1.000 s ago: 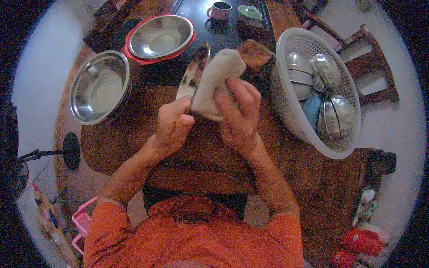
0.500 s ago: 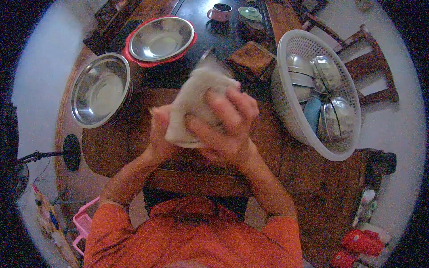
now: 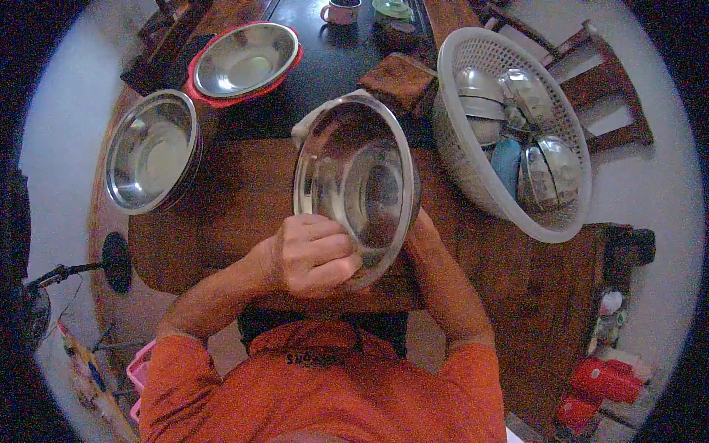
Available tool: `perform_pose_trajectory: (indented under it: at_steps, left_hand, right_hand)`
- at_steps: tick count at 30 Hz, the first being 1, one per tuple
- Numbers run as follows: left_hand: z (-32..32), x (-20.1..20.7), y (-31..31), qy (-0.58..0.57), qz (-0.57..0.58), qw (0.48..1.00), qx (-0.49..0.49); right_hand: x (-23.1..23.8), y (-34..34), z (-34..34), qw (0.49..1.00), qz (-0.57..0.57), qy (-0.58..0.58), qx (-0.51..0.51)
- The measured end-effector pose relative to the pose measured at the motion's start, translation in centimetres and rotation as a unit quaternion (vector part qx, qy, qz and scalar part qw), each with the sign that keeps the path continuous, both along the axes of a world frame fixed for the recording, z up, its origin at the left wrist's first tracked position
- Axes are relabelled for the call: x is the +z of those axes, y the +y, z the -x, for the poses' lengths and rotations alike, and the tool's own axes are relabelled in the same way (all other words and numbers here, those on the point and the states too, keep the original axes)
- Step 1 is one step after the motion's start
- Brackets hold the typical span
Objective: The person wipes several bowls and metal basins with a cloth, handling them one at a time before stacking them on a table.
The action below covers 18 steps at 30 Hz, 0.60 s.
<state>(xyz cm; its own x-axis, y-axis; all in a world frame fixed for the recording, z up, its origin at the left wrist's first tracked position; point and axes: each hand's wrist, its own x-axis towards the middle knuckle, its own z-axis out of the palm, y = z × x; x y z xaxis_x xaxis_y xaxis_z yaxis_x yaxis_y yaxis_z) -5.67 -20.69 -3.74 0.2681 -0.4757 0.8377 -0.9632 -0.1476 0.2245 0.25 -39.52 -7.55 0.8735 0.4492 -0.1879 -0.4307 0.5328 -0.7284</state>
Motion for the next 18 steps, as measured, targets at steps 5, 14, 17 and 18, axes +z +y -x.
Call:
perform_pose_trajectory:
  at_steps: [5, 14, 17, 18]
  left_hand:
    - [-0.9, -0.7, 0.1, -0.029, -0.002, 0.999, 0.036]
    - [-2.5, -0.8, 0.6, -0.015, -0.017, 0.987, 0.160]
    - [-2.4, -0.8, 1.0, -0.002, -0.036, 0.985, 0.169]
    - [-2.4, -0.5, 0.8, -0.005, -0.046, 0.985, 0.164]
  right_hand:
    - [0.1, 1.0, 0.0, 0.999, 0.036, 0.023, 0.006]
    - [0.9, 3.8, 1.0, 0.994, 0.099, 0.037, 0.032]
    - [-1.6, 3.0, -0.5, 0.994, 0.003, -0.013, 0.106]
    - [-2.0, 2.5, -0.6, 0.976, 0.125, -0.163, 0.073]
